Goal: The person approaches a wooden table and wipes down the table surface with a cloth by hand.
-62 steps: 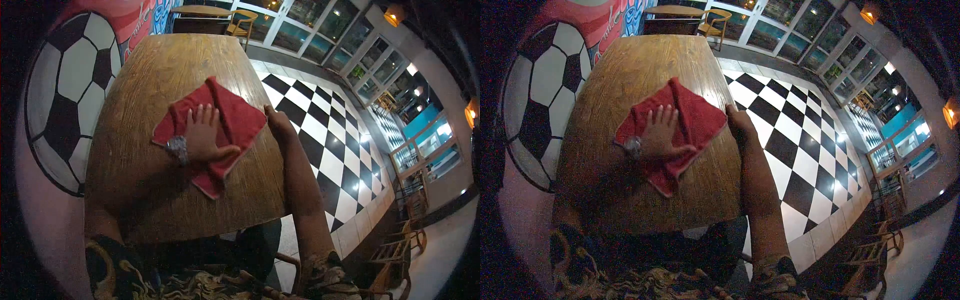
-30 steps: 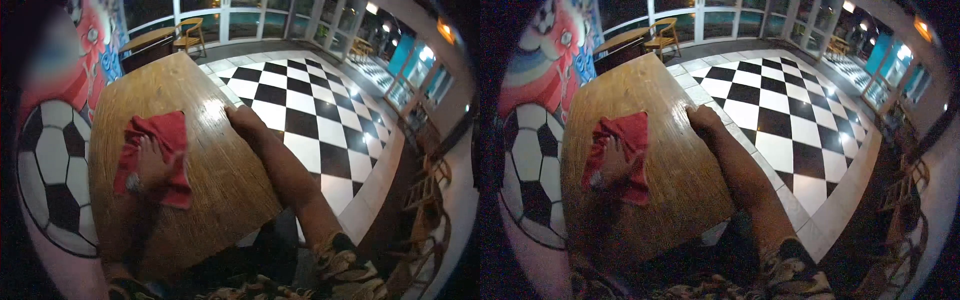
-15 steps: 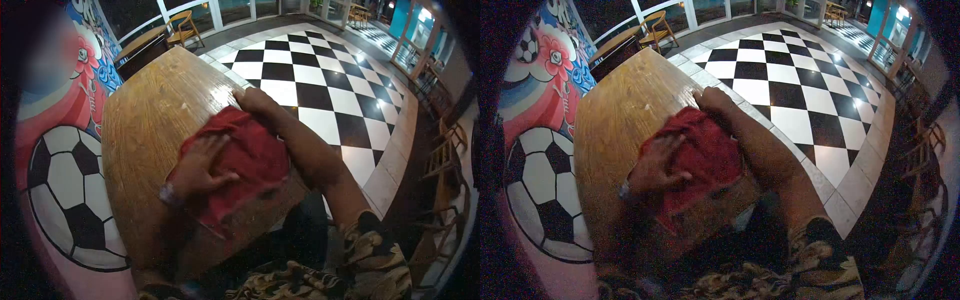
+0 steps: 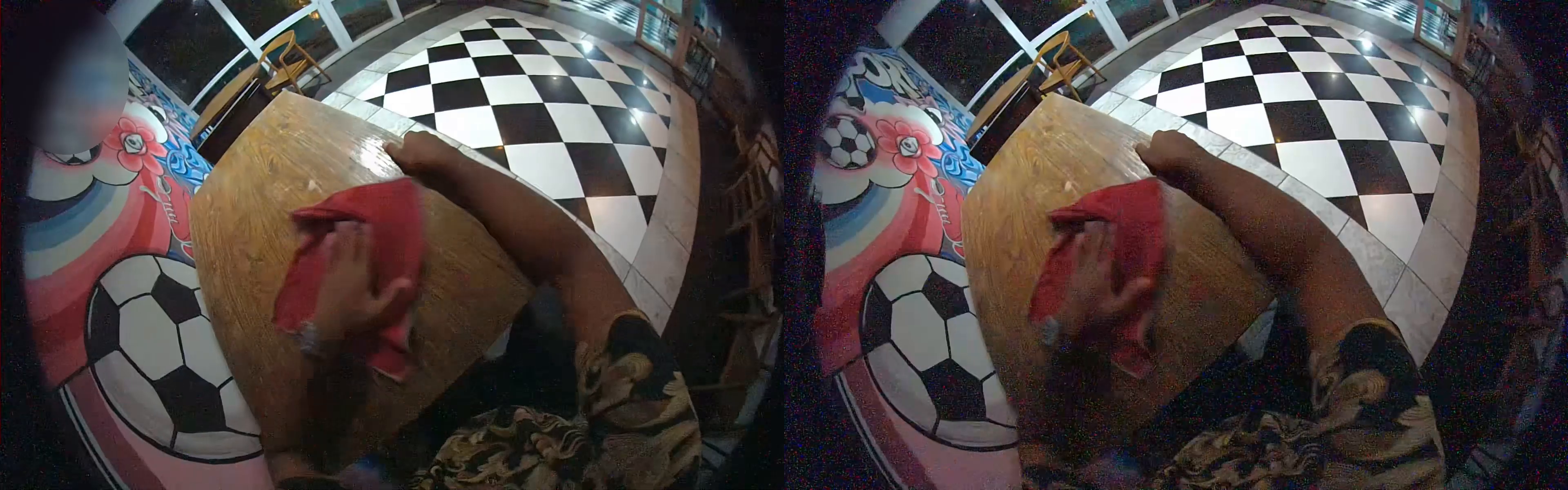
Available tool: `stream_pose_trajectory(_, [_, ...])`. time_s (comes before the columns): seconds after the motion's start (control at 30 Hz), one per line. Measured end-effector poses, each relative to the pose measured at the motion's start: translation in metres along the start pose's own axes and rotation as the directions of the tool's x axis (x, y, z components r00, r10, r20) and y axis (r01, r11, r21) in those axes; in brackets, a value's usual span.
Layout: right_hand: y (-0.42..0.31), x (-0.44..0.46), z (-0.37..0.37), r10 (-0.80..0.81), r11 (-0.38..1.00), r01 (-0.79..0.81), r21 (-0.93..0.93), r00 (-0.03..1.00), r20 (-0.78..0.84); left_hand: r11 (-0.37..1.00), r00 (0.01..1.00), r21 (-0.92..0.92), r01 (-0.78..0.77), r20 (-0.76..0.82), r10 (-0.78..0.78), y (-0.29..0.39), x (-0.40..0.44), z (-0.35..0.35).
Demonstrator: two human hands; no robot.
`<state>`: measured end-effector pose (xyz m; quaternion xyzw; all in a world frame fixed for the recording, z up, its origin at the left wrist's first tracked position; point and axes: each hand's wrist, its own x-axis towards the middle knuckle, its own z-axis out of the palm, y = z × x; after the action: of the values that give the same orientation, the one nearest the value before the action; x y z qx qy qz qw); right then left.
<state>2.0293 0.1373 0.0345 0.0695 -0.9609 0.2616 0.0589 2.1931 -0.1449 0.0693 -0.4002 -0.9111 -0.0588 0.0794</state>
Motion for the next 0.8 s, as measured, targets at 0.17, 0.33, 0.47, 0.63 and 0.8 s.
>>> stream_pose_trajectory(0.17, [0.006,0.016,0.002,0.046,0.998,-0.046,0.032,0.999,0.023,0.893,0.946,-0.349,-0.285,0.048,0.321,0.077,0.001,-0.016])
stream_pose_trajectory(0.33, [0.008,0.022,0.005,0.108,0.994,-0.111,0.022,0.989,0.097,0.947,0.972,-0.234,-0.222,0.022,0.233,-0.006,0.019,-0.008])
stream_pose_trajectory(0.47, [0.005,0.013,0.008,0.067,0.998,-0.067,-0.01,0.998,0.005,0.975,0.981,-0.139,0.176,-0.059,-0.185,-0.107,-0.005,-0.008])
stream_pose_trajectory(0.63, [-0.028,-0.017,-0.026,0.226,0.965,-0.23,0.126,0.973,0.047,0.926,0.924,0.023,0.378,-0.066,-0.376,-0.125,-0.018,0.0])
stream_pose_trajectory(0.8, [-0.022,-0.009,-0.02,0.237,0.957,-0.249,0.148,0.967,0.095,0.978,0.983,0.1,0.183,0.007,-0.185,-0.076,-0.008,0.027])
